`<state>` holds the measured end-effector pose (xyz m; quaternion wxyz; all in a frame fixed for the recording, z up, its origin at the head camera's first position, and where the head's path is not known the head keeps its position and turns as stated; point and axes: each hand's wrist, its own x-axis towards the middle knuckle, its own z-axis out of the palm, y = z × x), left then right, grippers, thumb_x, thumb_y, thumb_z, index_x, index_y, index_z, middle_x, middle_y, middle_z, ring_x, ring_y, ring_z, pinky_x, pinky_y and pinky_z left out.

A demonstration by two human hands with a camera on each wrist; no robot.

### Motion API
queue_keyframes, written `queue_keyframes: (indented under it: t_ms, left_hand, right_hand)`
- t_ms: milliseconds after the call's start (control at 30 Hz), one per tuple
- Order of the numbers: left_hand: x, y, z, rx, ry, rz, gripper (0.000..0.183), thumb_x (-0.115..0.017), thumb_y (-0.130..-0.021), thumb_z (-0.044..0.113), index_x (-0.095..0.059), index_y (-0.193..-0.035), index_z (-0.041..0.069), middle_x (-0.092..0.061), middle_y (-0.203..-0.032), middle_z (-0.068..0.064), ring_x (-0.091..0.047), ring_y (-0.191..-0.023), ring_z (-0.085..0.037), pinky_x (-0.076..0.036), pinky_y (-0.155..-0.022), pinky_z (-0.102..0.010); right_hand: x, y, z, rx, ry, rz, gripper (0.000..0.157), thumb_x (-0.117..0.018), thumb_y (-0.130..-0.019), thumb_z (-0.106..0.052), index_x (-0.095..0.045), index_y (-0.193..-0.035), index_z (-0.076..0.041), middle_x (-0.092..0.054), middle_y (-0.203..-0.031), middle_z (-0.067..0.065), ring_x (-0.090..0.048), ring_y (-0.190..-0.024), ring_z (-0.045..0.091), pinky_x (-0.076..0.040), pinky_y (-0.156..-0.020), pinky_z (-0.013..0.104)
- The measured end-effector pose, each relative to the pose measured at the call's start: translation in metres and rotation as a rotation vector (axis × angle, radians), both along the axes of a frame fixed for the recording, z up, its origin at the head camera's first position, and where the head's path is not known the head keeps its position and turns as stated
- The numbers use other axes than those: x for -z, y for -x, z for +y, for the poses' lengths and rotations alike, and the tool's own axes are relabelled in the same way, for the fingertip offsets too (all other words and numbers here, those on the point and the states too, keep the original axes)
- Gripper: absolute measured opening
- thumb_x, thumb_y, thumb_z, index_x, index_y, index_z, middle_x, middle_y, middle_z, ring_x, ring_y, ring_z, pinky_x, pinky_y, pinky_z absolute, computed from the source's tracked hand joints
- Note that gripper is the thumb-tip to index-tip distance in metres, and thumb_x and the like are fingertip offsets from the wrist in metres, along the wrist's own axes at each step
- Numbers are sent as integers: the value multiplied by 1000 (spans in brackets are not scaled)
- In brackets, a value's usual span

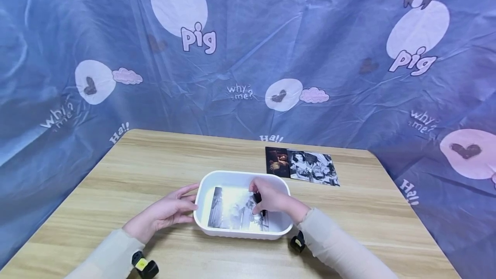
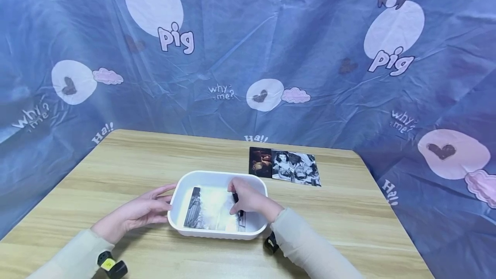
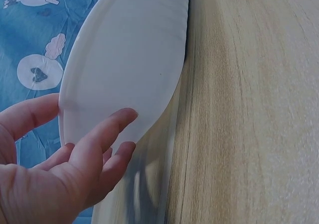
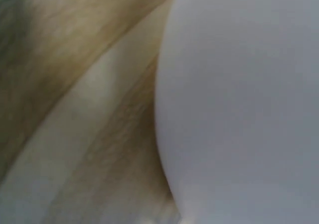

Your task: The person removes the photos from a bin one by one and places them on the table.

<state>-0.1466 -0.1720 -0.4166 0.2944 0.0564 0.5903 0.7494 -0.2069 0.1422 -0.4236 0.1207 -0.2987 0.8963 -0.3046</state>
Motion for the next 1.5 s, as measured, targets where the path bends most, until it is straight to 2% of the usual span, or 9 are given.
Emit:
queue_keyframes:
  t_ms: [133,267,400,667,933,1000,1100,1300,1500]
  left_hand:
    - [0,0,0,-7,0,2,88,-56,-88,-2,2,-153,0,-10,-154,-34,-65,-107,-25,-58,-92,-41]
    - [-1,1,1,-11,-1,4,88,-57,-88,-2,2,-153,1,-10,-155,-34,-65,-106,-24,-58,-92,-41]
    - [-2,1,1,-3,-10,6,87,-56,-88,-3,2,-153,1,-12,-155,-34,-65,-106,-23,-57,-93,-42]
    - [2,-3,-3,6,-21,0,90,-57,-88,-1,4,-153,1,-11,-154,-33,-65,-106,-25,-58,-92,-41]
    - [6,-4,-6,19,-32,-1,88,-57,-88,-1,3,-153,0,-18,-154,-32,-66,-104,-23,-60,-87,-36]
    - [6,-2,-6,21,-30,9,88,-57,-88,-1,4,-153,-1,-17,-154,-32,-67,-103,-23,-60,-87,-36]
    - [5,0,-6,16,-23,12,88,-57,-88,-1,4,-153,0,-16,-154,-32,-67,-103,-22,-60,-87,-36]
    - [4,1,-6,11,-20,9,88,-57,-88,-2,3,-153,0,-15,-154,-32,-67,-104,-23,-60,-88,-37]
    - [1,2,-5,15,-26,14,89,-57,-88,-2,4,-153,-1,-13,-154,-32,-65,-107,-25,-58,-91,-40]
  right_hand:
    - [-6,2,1,12,23,0,47,-83,-66,-3,-51,-101,-5,-56,-101,6,-53,-99,22,-51,-95,41]
    - [-14,5,5,9,12,54,36,-79,-72,-2,-54,-98,-6,-61,-98,5,-58,-97,23,-54,-92,36]
    - [-20,9,11,4,13,60,29,-75,-77,-3,-55,-97,-7,-63,-98,4,-59,-95,21,-55,-88,31]
    - [-24,5,18,0,93,-63,26,-71,-82,0,-53,-100,-5,-59,-103,7,-54,-96,19,-52,-81,27]
    - [-39,2,32,78,277,-154,26,-67,-83,3,-52,-105,-1,-60,-98,12,-58,-84,16,-55,-67,24]
    - [-44,6,40,119,331,-156,28,-66,-83,4,-51,-107,2,-60,-97,14,-59,-84,16,-57,-69,24]
    - [-50,12,54,238,415,-167,32,-65,-84,5,-49,-112,5,-59,-97,10,-59,-84,13,-58,-71,23]
    - [-59,20,88,477,590,-143,35,-61,-88,6,-42,-118,8,-59,-87,-10,-58,-78,1,-56,-68,17]
    - [-58,27,126,675,799,-157,28,-56,-91,6,-42,-114,-1,-57,-80,-18,-56,-72,-5,-55,-65,11]
